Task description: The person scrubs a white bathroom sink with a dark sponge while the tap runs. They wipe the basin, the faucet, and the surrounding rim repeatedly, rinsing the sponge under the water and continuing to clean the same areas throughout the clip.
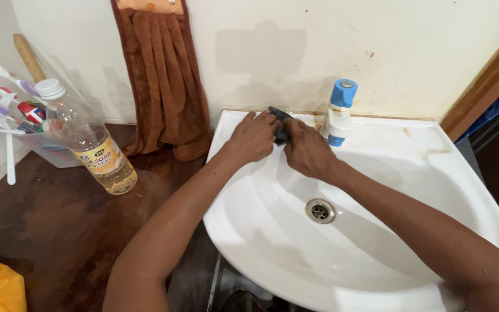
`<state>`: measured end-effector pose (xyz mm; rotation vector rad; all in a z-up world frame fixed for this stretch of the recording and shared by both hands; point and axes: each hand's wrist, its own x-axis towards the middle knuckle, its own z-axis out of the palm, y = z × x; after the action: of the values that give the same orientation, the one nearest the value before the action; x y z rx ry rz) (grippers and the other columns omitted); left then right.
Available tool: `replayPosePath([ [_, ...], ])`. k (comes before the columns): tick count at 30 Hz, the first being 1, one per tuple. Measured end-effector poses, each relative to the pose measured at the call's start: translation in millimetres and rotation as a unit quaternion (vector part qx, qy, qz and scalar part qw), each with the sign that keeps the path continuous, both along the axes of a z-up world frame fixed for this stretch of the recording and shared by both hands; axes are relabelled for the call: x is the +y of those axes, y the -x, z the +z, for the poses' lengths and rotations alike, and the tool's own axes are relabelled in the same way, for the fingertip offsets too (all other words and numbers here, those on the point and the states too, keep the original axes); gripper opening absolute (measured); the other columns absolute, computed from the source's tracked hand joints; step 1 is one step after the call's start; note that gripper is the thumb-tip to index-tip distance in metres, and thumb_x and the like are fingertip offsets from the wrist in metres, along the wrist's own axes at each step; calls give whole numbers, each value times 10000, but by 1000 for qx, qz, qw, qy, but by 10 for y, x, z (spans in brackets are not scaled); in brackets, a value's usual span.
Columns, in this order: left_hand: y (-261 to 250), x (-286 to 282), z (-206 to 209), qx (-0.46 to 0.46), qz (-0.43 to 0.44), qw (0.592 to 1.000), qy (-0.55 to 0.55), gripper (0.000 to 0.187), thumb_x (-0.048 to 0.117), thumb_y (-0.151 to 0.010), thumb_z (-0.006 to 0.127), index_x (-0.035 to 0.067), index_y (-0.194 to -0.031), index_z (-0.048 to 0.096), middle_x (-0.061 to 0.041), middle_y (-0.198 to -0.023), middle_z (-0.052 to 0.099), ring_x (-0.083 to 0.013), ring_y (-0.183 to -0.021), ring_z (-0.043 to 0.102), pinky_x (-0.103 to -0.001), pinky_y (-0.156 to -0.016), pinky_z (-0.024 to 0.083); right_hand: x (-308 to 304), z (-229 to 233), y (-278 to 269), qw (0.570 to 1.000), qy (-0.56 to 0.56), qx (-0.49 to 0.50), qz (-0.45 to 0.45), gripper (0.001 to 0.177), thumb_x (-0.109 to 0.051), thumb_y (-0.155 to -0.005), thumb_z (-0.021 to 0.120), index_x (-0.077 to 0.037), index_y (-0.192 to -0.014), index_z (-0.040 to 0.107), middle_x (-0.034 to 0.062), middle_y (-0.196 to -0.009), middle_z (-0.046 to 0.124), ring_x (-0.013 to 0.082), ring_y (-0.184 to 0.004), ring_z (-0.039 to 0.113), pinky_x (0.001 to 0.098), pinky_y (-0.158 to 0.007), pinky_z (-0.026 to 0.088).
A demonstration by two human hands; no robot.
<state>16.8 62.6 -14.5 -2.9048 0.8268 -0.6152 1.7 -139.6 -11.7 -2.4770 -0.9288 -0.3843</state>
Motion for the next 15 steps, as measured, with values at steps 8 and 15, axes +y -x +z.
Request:
replayPosePath([
  [8,32,862,-76,70,59,991,102,462,80,-889,533,-12,-1330,635,-144,-1487,544,-316,-1348,506,-431,-1107,408,795,26,-520,986,126,-43,101,633,-15,-758,504,16,-1389,533,239,-1349,610,404,-1187,615,474,-949,515],
  [15,838,836,295,146,90,979,114,431,102,-918,564,-16,-1325,641,-148,-1409,598,-309,-1321,539,-410,-1124,425,876,243,216,973,186,-14,133,728,12,-656,560,79,-1376,481,267,-1272,624,415,-1122,615,457,-913,529],
])
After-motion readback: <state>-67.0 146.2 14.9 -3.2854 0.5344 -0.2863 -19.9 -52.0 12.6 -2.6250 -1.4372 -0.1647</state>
